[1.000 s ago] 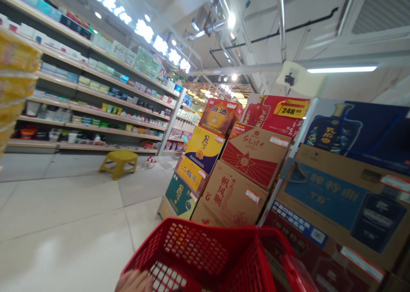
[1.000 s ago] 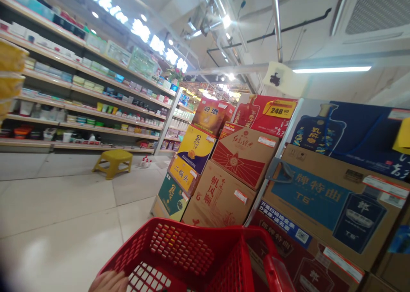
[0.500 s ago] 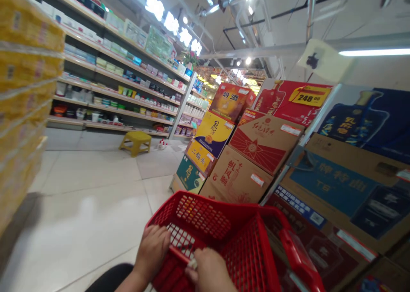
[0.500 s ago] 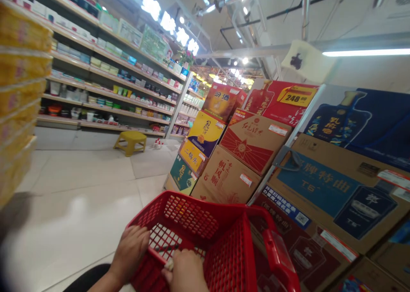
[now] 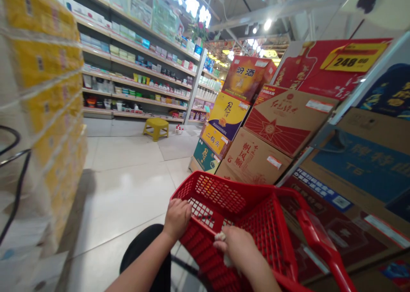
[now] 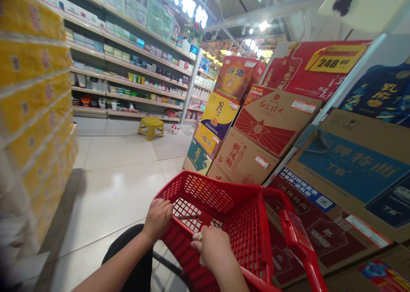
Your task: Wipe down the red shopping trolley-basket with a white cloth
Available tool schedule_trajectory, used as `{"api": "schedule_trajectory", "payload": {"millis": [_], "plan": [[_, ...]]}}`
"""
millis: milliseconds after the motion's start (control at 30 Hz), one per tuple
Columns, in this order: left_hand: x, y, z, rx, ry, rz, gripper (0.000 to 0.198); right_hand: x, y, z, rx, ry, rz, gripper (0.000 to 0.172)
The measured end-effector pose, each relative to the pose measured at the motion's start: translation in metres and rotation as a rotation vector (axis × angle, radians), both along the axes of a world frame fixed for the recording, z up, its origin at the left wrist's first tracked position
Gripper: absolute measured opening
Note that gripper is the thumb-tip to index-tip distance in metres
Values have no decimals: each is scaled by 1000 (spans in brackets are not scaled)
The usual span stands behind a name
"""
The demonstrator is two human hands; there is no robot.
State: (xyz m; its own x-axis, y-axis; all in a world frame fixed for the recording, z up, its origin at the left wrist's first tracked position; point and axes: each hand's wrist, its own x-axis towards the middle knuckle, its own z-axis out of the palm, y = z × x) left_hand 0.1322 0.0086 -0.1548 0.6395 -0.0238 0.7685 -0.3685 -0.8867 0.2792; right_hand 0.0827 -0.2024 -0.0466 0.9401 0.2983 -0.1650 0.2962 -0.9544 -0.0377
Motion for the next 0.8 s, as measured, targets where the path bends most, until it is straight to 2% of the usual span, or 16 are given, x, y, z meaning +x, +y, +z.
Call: {"api": "schedule_trajectory", "payload": {"millis": [167,267,367,533,667,800], "plan": [[2,2,0,-10,-4,8,28,0,-6,-4,40,-63,18,21],[2,2,0,-11,-7,1,28,0,-6,-4,29,-23,8,20],[0,0,0,-24,-2,-2,27,1,0,-3,9,26,1,22],[-1,0,2,-28,18,15,30,7,12,-8,81,-64,57,24],[-2,0,5,-23,41,6,30,7,5,-8,78,43,49,25],[-2,0,6,-43,29,23,30,3,-4,-6,105,-10,56,23]]}}
